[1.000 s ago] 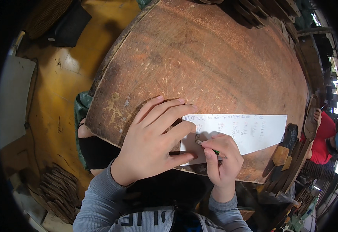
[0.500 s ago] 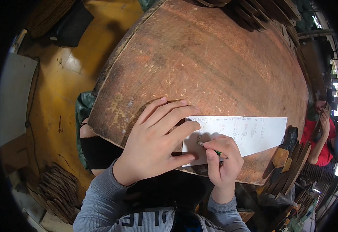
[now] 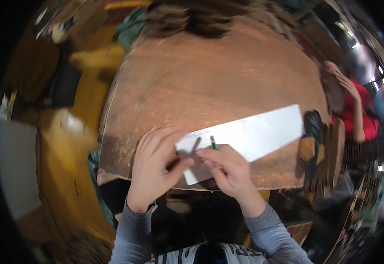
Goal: The person repeatedly retrieves brown shoe sole components from a green sack on the floor, stacks them on a wooden table, and occasionally writes on a paper sheet with a pen. A coworker across the table also handles similar components.
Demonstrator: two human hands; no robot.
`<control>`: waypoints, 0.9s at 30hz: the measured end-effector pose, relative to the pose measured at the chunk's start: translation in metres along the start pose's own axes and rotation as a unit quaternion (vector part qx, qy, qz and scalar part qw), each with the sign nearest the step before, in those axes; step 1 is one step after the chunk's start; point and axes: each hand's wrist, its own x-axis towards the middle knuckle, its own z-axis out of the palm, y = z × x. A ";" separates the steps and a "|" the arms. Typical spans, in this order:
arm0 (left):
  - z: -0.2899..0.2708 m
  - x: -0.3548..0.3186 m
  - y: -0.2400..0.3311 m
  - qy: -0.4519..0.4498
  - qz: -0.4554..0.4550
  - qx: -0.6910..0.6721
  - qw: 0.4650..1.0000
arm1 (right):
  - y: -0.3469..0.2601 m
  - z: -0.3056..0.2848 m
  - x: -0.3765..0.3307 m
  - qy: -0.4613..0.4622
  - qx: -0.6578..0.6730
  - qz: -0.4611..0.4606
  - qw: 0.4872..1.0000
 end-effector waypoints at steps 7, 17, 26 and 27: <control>0.006 -0.004 -0.007 0.107 -0.037 -0.217 0.970 | -0.015 0.014 -0.040 -0.158 -0.206 -0.154 0.953; 0.013 -0.006 -0.010 0.103 -0.001 -0.127 0.987 | 0.002 -0.046 -0.082 -0.141 -0.209 -0.208 0.945; 0.012 -0.005 -0.004 0.099 0.041 -0.028 0.994 | 0.036 -0.115 -0.103 -0.197 -0.291 -0.272 0.896; 0.012 -0.005 -0.004 0.103 0.042 -0.008 0.994 | 0.041 -0.124 -0.097 -0.185 -0.319 -0.293 0.882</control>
